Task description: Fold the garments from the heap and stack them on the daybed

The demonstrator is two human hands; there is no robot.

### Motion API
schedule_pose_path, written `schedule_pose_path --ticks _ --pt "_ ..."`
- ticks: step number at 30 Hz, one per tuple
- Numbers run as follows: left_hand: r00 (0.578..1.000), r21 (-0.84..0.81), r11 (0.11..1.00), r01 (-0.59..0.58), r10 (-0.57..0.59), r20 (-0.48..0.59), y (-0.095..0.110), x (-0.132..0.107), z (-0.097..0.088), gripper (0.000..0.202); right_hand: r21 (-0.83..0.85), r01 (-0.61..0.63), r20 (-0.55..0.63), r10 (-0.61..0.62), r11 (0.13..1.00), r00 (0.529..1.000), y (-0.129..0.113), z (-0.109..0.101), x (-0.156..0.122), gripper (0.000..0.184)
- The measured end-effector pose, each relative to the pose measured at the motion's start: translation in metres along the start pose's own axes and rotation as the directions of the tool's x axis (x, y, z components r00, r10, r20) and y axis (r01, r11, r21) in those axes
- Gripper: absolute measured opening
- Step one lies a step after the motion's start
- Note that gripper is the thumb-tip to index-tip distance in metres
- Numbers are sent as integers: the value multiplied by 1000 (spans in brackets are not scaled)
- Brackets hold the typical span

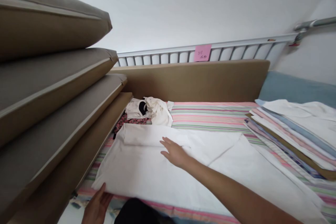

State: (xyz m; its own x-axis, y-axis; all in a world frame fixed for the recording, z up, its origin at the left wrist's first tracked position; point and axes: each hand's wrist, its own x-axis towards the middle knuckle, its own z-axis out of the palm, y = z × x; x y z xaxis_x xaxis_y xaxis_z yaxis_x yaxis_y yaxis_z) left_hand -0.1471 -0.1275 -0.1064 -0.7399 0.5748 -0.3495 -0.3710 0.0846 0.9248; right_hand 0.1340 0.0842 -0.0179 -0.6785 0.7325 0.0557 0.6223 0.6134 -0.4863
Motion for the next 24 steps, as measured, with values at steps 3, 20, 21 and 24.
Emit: schedule_pose_path --ticks 3,20,21,24 --pt "997 -63 995 74 -72 36 12 5 9 23 61 28 20 -30 998 999 -33 29 41 60" --pt "856 706 535 -464 475 203 -20 23 45 38 131 -482 220 449 866 866 -160 100 174 102" --pt "787 709 426 -562 540 300 -29 30 46 35 140 -484 232 447 864 864 -160 100 177 106" --pt "535 627 94 -774 626 567 -52 49 50 36 154 -478 251 433 865 866 -158 102 187 117"
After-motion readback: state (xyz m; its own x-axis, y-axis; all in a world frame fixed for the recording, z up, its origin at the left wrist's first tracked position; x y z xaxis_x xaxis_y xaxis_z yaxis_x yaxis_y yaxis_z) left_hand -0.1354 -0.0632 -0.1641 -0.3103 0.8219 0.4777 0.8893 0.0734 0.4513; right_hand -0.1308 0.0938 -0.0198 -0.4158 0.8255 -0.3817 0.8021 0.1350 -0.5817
